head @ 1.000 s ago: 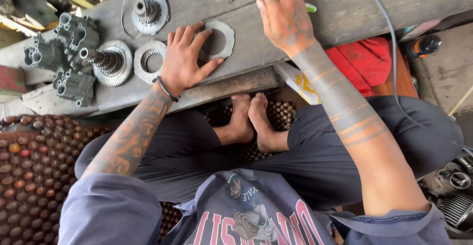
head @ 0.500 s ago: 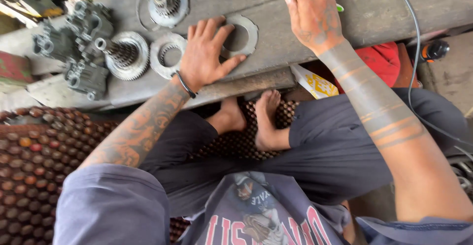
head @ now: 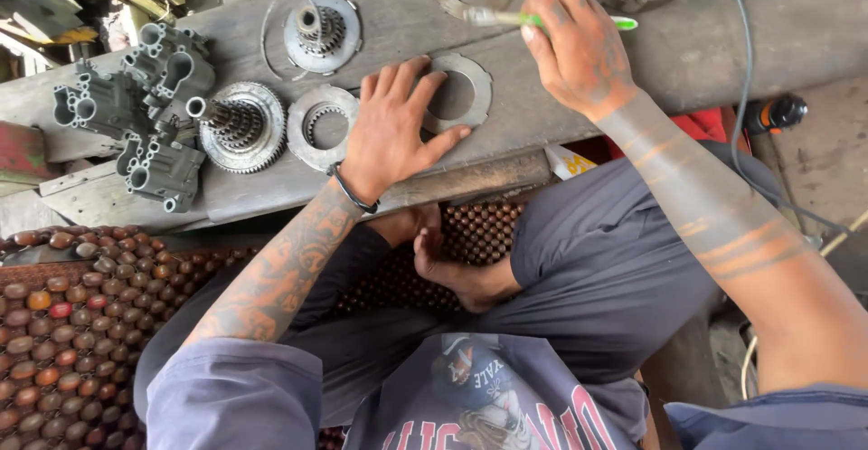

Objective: Cleaning motorcycle clutch plates using a toothbrush and cleaning solution on a wooden workbench.

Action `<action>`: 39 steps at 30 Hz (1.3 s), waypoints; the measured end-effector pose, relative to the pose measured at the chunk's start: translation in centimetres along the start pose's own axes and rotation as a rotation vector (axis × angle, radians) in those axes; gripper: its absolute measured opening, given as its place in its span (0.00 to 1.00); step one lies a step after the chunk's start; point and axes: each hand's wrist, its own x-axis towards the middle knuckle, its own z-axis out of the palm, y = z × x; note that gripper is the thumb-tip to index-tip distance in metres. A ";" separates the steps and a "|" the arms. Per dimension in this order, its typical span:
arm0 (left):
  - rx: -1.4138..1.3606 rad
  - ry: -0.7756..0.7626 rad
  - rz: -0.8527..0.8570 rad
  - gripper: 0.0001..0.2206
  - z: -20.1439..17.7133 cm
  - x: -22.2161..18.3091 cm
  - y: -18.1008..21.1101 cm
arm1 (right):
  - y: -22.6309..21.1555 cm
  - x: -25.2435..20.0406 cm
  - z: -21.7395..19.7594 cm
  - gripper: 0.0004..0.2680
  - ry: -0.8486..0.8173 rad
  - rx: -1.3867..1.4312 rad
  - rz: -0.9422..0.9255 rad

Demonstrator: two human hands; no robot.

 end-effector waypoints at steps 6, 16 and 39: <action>-0.042 0.021 0.007 0.32 0.4 -0.1 -0.6 | 2.3 -2.0 1.2 0.06 -0.027 0.131 -0.034; 0.074 -0.070 0.086 0.32 -0.2 0.0 -1.1 | 0.0 -1.4 0.5 0.09 -0.180 0.142 -0.193; 0.038 -0.165 0.047 0.32 -1.3 -0.6 -2.0 | -0.2 -0.7 -0.2 0.06 -0.159 0.112 0.036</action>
